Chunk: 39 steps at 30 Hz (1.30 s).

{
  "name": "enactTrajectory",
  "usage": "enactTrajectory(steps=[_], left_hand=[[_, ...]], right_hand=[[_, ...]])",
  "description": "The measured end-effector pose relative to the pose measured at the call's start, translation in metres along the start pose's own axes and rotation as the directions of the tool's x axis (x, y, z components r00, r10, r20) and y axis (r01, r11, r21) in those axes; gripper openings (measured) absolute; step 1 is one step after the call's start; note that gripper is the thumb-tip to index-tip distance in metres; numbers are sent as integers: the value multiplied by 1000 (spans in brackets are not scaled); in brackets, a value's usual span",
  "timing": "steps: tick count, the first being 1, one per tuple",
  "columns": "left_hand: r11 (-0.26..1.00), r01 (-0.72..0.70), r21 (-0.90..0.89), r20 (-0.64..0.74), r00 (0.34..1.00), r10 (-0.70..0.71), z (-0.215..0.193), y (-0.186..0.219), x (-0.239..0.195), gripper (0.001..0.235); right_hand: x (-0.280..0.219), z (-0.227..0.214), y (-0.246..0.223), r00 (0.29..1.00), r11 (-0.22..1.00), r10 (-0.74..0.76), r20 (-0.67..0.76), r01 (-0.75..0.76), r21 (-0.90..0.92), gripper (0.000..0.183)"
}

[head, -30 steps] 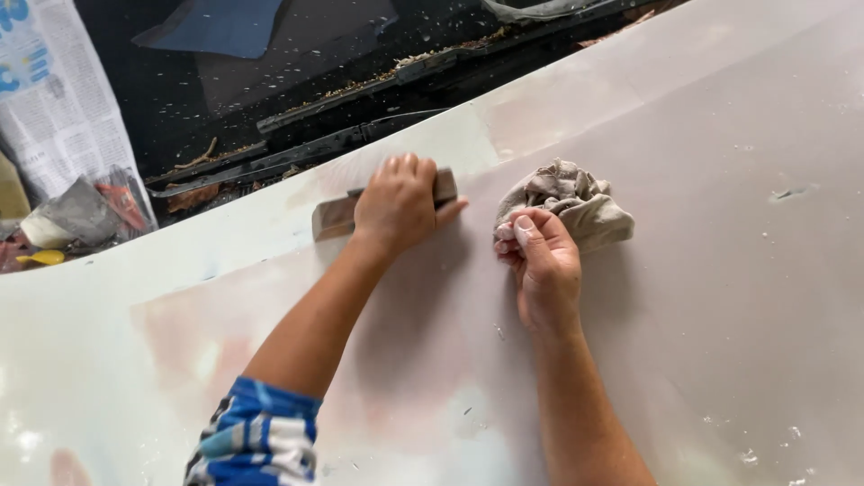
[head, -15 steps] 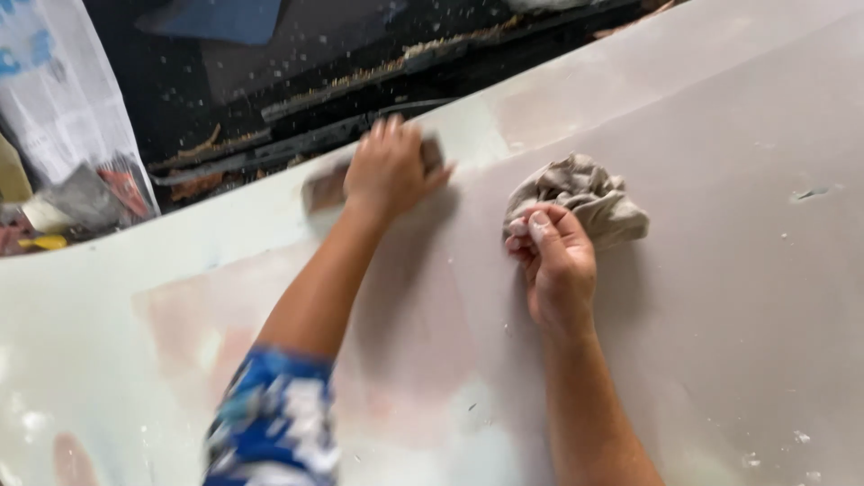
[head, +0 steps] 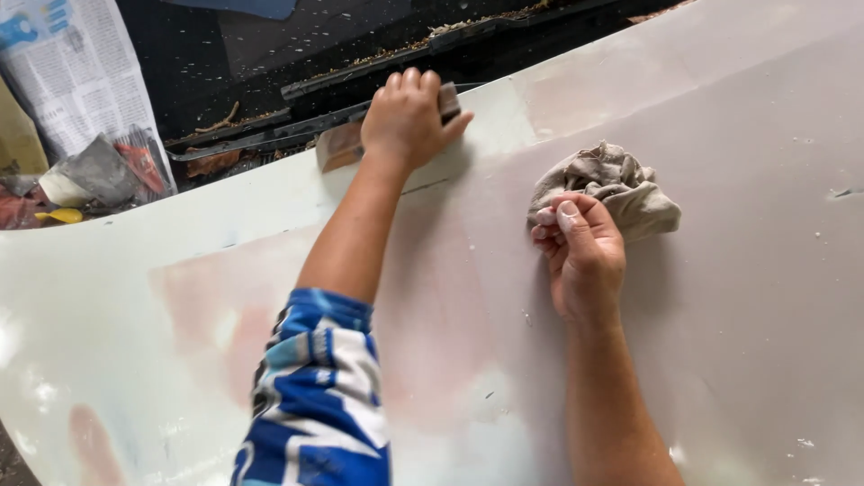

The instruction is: The person sands a section of a white car bumper using a sanding block and water. They repeatedly dip the sanding block into a bucket of water and wipe the surface with a cloth while sanding.

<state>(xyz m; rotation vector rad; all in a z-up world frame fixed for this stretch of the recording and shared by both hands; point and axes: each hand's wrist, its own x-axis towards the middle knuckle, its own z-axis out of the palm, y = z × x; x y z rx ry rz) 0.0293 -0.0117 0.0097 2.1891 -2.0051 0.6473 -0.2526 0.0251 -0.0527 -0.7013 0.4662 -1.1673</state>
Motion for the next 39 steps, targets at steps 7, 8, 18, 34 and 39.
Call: enactTrajectory(steps=[7, 8, 18, 34, 39], left_hand=[[999, -25, -45, 62, 998, 27, -30, 1, -78, 68], [998, 10, -69, 126, 992, -1, -29, 2, -83, 68], [995, -98, 11, -102, 990, 98, -24, 3, -66, 70], [996, 86, -21, 14, 996, -86, -51, -5, -156, 64], [987, 162, 23, -238, 959, -152, -73, -35, -262, 58]], right_hand=[[2, 3, -2, 1000, 997, -8, 8, 7, 73, 8], [2, 2, -1, 1000, 998, -19, 13, 19, 67, 9], [3, -1, -1, 1000, 999, -20, 17, 19, 39, 9], [-13, 0, 7, 911, 864, -410, 40, 402, -301, 12], [-7, -11, -21, 555, 138, -775, 302, 616, -776, 51]])
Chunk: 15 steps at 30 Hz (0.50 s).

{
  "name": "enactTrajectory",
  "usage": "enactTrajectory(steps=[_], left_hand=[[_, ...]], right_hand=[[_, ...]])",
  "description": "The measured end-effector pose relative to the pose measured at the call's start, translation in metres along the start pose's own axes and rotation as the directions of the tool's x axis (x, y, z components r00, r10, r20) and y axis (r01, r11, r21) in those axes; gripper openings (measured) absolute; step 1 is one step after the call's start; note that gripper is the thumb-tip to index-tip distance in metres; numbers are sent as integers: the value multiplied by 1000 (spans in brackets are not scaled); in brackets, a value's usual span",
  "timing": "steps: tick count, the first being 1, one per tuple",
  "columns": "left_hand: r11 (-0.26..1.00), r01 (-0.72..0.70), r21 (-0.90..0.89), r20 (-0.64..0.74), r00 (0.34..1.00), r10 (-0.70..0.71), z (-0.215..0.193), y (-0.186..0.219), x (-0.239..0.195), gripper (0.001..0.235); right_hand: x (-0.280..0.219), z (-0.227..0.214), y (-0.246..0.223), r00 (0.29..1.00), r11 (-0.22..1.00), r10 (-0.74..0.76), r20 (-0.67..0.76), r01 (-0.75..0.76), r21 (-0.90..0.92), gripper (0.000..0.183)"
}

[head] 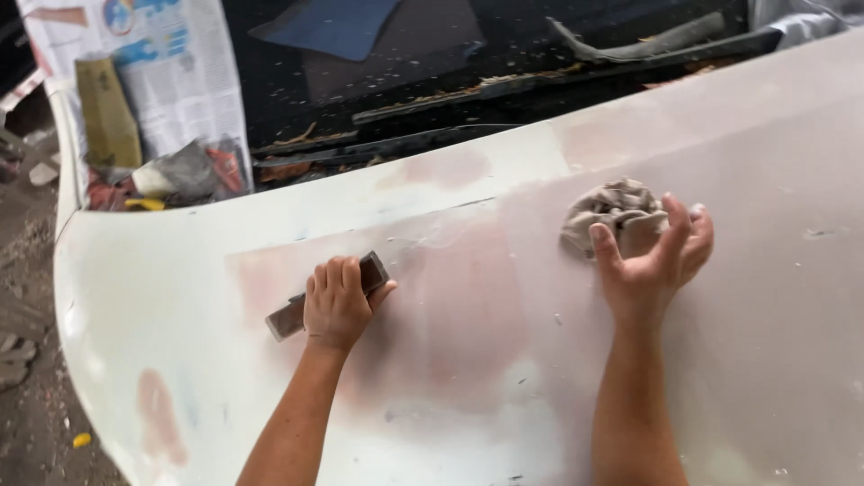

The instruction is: The person sands a section of a white car bumper using a sanding block and water. They repeatedly dip the sanding block into a bucket of water and wipe the surface with a cloth while sanding.

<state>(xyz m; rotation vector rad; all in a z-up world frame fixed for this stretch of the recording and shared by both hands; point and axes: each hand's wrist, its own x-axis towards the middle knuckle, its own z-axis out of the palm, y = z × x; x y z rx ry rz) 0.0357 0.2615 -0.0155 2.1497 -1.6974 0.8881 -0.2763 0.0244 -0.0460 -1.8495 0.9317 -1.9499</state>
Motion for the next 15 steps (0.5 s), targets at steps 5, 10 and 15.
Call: enactTrajectory(steps=[5, 10, 15], left_hand=[[982, 103, 155, -267, 962, -59, 1, -13, -34, 63], [985, 153, 84, -305, 945, -121, -6, -7, -40, 57], [987, 151, 56, -328, 937, -125, -1, -12, -38, 55]], right_hand=[[16, 42, 22, 888, 762, 213, 406, 109, -638, 82], [50, 95, 80, 852, 805, 95, 514, 238, -543, 32], [69, 197, 60, 829, 809, -98, 550, 388, -441, 14]])
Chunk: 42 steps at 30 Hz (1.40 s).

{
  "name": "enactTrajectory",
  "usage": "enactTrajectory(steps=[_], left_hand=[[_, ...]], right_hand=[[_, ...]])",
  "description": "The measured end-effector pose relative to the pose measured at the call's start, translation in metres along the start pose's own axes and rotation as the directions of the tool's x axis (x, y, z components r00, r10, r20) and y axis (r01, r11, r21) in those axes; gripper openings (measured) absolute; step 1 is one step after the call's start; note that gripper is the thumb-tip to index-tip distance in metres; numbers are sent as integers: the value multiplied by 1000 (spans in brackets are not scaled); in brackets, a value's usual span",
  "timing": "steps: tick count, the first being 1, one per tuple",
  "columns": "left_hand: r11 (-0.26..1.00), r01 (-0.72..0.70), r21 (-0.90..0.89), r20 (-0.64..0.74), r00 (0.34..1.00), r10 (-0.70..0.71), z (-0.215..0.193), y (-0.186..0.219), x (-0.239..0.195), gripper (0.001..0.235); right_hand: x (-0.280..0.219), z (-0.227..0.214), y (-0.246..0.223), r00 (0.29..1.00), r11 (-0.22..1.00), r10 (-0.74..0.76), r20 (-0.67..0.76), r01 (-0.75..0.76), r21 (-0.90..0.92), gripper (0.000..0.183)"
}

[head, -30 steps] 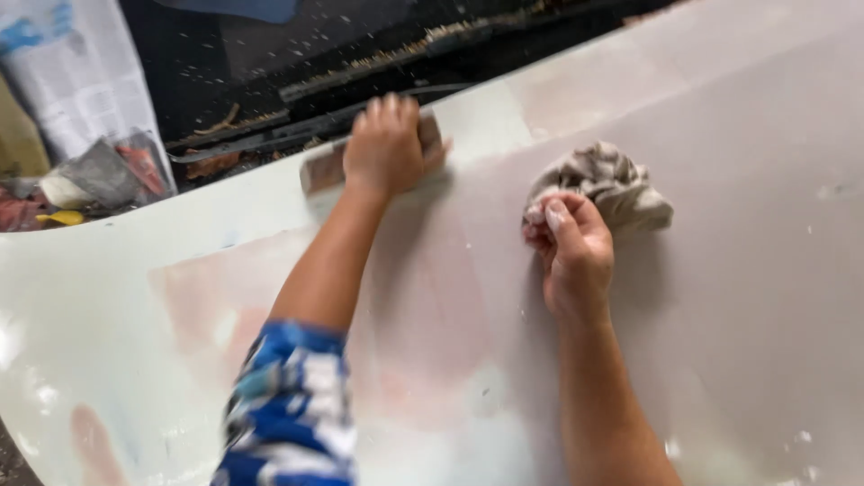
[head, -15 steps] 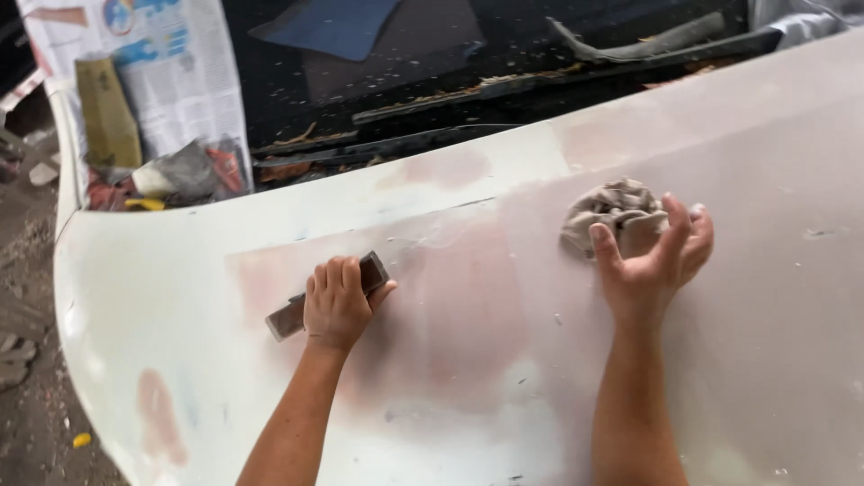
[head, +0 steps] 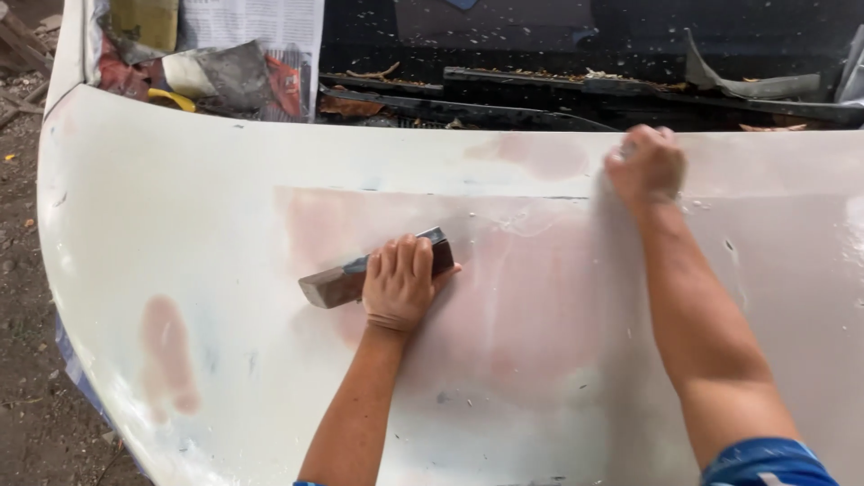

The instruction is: The person sands a section of a white car bumper using a sanding block and water. They repeatedly dip the sanding block into a bucket of water and wipe the surface with a cloth while sanding.

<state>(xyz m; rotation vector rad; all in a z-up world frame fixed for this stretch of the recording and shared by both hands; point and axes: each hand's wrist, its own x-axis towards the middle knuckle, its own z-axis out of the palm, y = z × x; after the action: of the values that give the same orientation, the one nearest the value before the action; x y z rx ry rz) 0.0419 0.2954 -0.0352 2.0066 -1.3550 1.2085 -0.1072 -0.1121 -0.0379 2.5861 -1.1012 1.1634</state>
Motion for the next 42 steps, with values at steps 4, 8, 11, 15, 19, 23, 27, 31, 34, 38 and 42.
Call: enactTrajectory(steps=[4, 8, 11, 15, 19, 23, 27, 31, 34, 38, 42], left_hand=[[1000, 15, -4, 3, 1000, -15, 4, -1, -1, 54], [999, 33, -6, 19, 999, -33, 3, 0, -2, 55], [999, 31, -34, 74, 997, -28, 8, -1, -7, 53], [999, 20, -48, 27, 999, -19, 4, -4, -9, 50], [999, 29, -29, 6, 1000, -29, 9, -4, -6, 55], [1000, 25, -11, 11, 1000, -25, 7, -4, -7, 57], [999, 38, -10, -30, 999, -38, 10, -2, -9, 58], [999, 39, -35, -20, 999, -40, 8, -8, -14, 58], [994, -17, -105, 9, 1000, 18, -12, -18, -22, 55], [987, -86, -135, -69, 995, 78, -121, -31, -39, 52], [988, -81, -134, -72, 995, 72, -211, -53, -120, 55]], right_hand=[[24, 33, -120, 986, 971, -167, 10, 163, 173, 13], [25, 52, -232, 970, 907, -237, -46, 238, 347, 9], [-2, 70, -308, 881, 746, -458, -117, 453, 488, 8], [-13, 15, -293, 807, 546, -579, -120, 493, 678, 18], [-18, 17, -159, 862, 737, -505, -54, 462, 493, 15], [-43, -29, -1, 987, 986, -155, -44, 158, 51, 22], [-75, -65, -13, 982, 998, 68, -177, -67, 7, 44], [-103, 39, -80, 991, 982, -63, -116, 83, 171, 54], [-141, -11, -175, 954, 917, -300, 22, 282, 284, 67], [-177, -117, -224, 900, 798, -329, 284, 105, 593, 71], [-248, -173, -190, 901, 713, -399, 169, 189, 675, 50]])
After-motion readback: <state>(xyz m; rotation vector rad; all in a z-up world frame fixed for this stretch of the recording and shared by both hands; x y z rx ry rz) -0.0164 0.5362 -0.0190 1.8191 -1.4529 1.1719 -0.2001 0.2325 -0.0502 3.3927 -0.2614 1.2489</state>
